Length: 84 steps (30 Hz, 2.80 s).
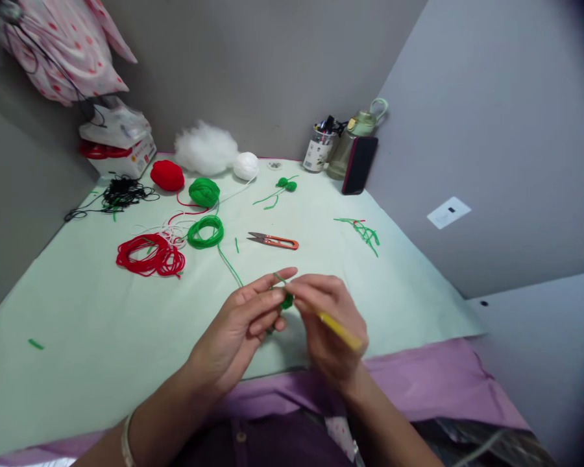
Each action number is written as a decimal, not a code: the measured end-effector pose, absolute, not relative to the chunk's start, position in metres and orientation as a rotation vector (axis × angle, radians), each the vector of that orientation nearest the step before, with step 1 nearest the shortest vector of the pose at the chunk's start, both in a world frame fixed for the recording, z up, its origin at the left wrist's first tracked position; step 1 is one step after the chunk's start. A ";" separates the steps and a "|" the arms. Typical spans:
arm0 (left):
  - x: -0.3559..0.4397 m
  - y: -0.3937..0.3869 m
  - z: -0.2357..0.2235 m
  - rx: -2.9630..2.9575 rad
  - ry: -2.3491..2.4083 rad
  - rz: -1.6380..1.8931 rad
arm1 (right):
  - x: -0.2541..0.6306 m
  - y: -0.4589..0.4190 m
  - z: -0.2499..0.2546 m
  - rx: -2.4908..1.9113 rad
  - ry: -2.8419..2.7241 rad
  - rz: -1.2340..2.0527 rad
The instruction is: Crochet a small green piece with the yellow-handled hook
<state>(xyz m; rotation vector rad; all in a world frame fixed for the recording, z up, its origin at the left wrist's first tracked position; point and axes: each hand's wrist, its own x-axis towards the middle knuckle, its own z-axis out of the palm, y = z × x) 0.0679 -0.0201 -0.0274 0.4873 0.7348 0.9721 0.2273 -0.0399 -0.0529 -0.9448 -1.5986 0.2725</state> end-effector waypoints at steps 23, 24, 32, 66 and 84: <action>0.061 -0.023 -0.034 0.799 0.894 1.087 | 0.233 -0.034 -0.046 -0.822 -1.268 0.885; 0.060 -0.023 -0.035 0.813 0.899 1.095 | 0.233 -0.036 -0.045 -0.834 -1.311 0.832; 0.057 -0.023 -0.043 0.931 0.972 1.135 | 0.234 -0.044 -0.042 -0.865 -1.645 0.448; 0.065 -0.024 -0.033 0.723 0.774 1.059 | 0.222 -0.038 -0.047 -0.810 -1.273 0.823; 0.064 -0.020 -0.032 0.693 0.806 1.069 | 0.225 -0.033 -0.049 -0.833 -1.213 0.898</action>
